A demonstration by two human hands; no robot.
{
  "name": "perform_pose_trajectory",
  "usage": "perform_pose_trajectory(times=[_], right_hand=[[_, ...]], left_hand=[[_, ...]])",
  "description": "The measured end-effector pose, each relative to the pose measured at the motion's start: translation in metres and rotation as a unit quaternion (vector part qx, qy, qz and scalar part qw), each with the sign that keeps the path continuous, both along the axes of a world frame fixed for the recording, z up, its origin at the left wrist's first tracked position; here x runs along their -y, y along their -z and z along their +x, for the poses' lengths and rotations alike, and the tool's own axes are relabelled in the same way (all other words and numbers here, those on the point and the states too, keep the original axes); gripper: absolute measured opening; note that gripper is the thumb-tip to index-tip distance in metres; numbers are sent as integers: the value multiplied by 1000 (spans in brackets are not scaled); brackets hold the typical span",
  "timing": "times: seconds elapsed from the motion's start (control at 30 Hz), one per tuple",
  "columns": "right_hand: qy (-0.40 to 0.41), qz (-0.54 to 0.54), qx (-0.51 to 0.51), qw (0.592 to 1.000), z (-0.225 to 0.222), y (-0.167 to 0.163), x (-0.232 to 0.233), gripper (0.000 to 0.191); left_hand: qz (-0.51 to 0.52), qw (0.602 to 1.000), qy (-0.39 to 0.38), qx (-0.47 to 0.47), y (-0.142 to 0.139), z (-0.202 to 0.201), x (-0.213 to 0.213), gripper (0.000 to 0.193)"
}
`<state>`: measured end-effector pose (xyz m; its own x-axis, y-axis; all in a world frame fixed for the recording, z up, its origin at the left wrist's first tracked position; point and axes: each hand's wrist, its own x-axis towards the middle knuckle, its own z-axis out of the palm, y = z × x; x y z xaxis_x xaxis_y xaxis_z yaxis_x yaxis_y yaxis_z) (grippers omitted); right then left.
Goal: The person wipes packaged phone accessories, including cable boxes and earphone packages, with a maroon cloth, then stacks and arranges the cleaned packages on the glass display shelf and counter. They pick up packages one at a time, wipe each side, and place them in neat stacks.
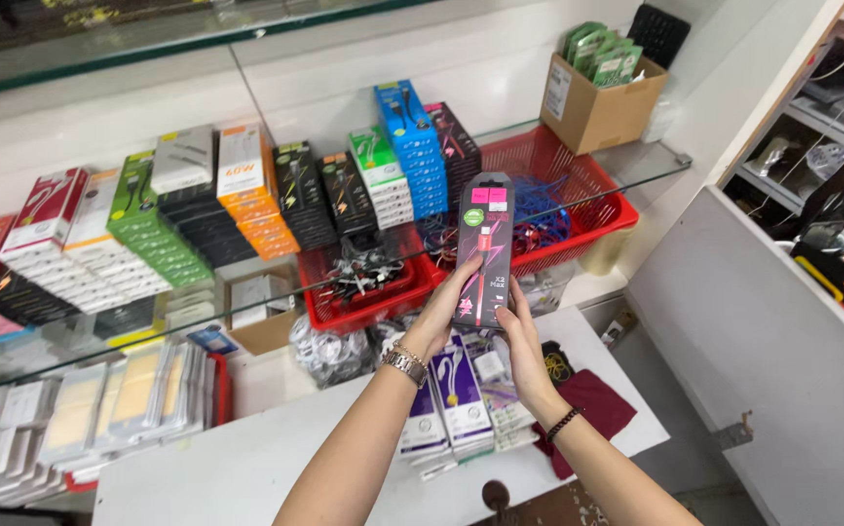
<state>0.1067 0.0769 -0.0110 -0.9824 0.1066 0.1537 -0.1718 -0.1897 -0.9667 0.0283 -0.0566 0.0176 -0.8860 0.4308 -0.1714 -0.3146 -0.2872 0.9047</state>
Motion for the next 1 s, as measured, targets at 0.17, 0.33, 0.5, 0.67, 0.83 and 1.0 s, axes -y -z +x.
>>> perform_pose_trajectory(times=[0.17,0.33,0.5,0.67,0.83,1.0], right_hand=[[-70,12,41,997,46,25,63,74],[-203,63,192,958,64,50,122,80],[-216,200,147,944,44,63,140,86],[-147,182,182,955,22,74,116,77],[-115,179,199,957,12,98,74,67],[-106,294,176,933,3,116,63,70]], left_hand=[[-23,998,-52,20,32,56,87,69],[-104,981,-117,113,70,102,176,85],[-123,960,-155,199,135,131,211,94],[-82,965,-152,200,196,144,192,92],[-68,972,-113,197,207,139,160,94],[-112,957,-62,259,197,126,150,82]])
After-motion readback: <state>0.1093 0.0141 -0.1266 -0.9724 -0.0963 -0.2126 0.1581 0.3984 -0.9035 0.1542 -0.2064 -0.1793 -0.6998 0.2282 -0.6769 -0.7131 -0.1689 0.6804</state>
